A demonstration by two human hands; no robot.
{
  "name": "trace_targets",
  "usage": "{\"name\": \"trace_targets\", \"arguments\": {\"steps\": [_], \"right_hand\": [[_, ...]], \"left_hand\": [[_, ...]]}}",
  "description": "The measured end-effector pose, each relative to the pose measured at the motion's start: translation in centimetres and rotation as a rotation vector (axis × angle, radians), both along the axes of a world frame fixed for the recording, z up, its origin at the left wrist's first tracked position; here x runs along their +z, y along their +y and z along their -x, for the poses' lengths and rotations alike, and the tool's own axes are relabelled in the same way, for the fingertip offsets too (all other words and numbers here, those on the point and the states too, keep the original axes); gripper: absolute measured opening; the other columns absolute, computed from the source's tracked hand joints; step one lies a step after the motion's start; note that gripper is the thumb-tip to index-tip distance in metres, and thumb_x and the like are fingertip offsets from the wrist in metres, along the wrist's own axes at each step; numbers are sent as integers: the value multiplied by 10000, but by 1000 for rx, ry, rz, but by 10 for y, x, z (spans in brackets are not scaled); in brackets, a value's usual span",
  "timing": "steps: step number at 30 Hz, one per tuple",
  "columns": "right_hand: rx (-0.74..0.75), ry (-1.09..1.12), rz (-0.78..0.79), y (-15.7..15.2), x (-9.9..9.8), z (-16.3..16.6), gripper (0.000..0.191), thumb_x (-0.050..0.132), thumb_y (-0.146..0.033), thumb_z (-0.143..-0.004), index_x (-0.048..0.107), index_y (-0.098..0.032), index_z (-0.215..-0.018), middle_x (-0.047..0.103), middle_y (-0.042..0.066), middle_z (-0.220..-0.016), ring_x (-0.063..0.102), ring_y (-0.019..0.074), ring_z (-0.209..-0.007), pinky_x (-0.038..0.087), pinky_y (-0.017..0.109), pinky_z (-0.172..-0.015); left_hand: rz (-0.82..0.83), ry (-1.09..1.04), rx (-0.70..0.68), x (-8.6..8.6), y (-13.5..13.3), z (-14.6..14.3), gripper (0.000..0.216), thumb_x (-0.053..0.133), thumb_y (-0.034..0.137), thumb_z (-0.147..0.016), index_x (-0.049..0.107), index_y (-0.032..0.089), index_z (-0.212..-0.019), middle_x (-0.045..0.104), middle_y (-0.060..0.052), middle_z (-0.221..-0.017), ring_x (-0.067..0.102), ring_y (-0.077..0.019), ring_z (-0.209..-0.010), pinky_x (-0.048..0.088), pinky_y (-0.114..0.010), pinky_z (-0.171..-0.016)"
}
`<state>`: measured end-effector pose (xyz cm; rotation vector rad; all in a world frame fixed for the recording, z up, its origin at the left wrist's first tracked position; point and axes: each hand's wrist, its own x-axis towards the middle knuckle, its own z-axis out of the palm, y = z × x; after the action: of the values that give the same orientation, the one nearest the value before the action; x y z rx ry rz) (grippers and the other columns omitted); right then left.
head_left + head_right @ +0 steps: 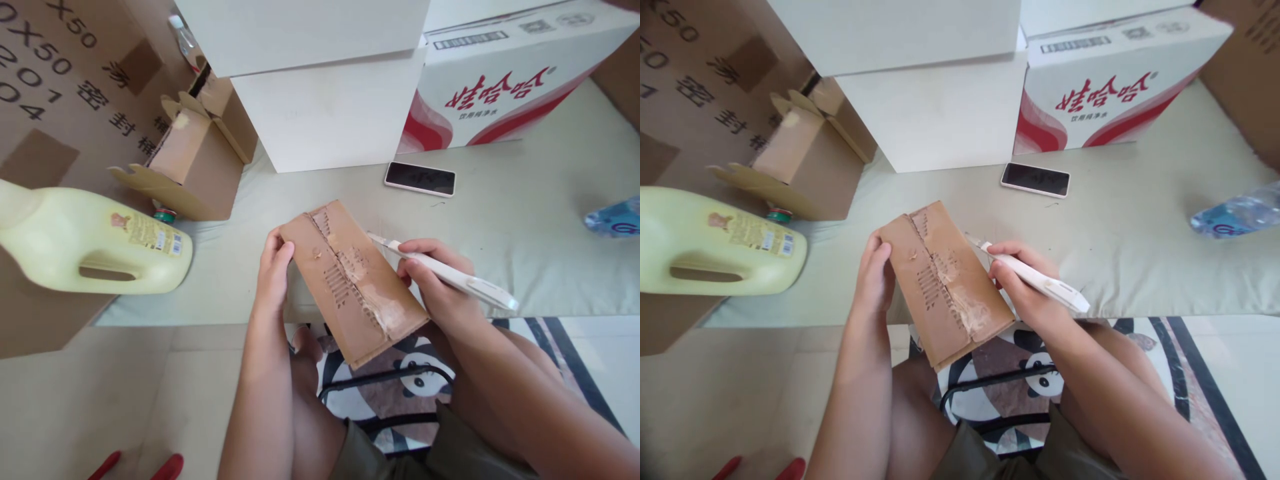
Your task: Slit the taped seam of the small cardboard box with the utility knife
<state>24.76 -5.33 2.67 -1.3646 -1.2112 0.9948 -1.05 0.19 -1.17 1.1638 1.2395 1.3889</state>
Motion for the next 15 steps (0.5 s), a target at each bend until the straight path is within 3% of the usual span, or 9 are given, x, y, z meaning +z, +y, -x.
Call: {"name": "trace_targets", "arguments": {"steps": [10, 15], "right_hand": [[-35, -156, -14, -11, 1, -5, 109, 713, -345, -855, 722, -288, -948, 708, 4, -750, 658, 189, -681, 512, 311, -608], [16, -205, -46, -16, 8, -7, 137, 703, -390, -867, 730, -279, -943, 723, 23, -774, 675, 206, -696, 513, 324, -603]], "left_hand": [[-7, 0, -1, -3, 1, 0, 459, 693, 587, -811, 659, 234, -1102, 684, -81, -1151, 613, -277, -1128, 480, -394, -954], [-4, 15, 5, -3, 2, -2, 467, 676, 607, -811, 660, 230, -1087, 688, -81, -1160, 608, -282, -1150, 476, -398, -970]]}}
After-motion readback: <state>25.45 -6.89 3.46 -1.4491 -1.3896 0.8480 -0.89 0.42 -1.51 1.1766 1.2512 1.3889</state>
